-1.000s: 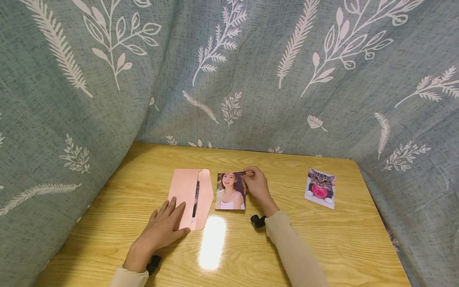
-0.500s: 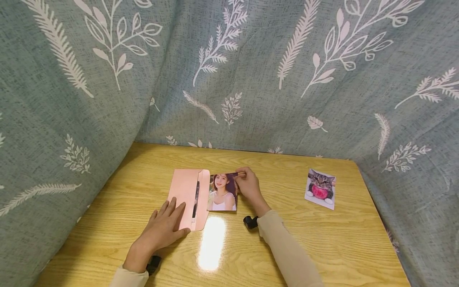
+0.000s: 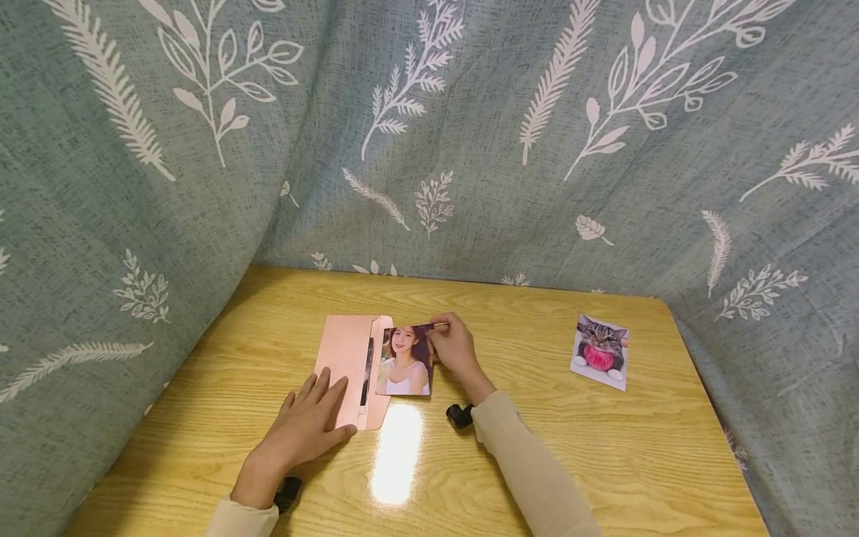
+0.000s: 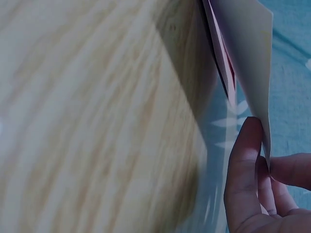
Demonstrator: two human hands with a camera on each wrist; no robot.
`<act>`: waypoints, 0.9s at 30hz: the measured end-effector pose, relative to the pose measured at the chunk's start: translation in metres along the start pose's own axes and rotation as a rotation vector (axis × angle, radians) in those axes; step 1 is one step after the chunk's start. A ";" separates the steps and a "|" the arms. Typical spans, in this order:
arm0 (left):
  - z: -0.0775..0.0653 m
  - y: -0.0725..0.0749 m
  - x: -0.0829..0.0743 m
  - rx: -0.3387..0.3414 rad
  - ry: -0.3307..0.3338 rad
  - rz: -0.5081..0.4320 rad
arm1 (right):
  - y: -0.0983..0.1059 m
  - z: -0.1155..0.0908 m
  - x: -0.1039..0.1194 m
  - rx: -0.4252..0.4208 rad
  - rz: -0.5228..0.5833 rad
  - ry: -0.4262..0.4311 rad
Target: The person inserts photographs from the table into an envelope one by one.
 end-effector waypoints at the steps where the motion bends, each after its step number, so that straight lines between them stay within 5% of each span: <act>1: 0.000 0.000 0.000 0.000 0.000 0.003 | -0.001 0.000 0.000 0.000 0.001 0.002; 27: 0.003 -0.002 0.002 0.002 -0.001 0.005 | -0.015 -0.002 0.001 0.012 0.000 0.005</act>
Point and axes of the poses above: each hand's wrist, its own z-axis towards the middle knuckle, its own y-axis out of the back of the hand, x = y × z, the point moved 7 cm from there along z, towards the middle knuckle, and after that the axes turned 9 degrees about z, right-handed, at the moved point
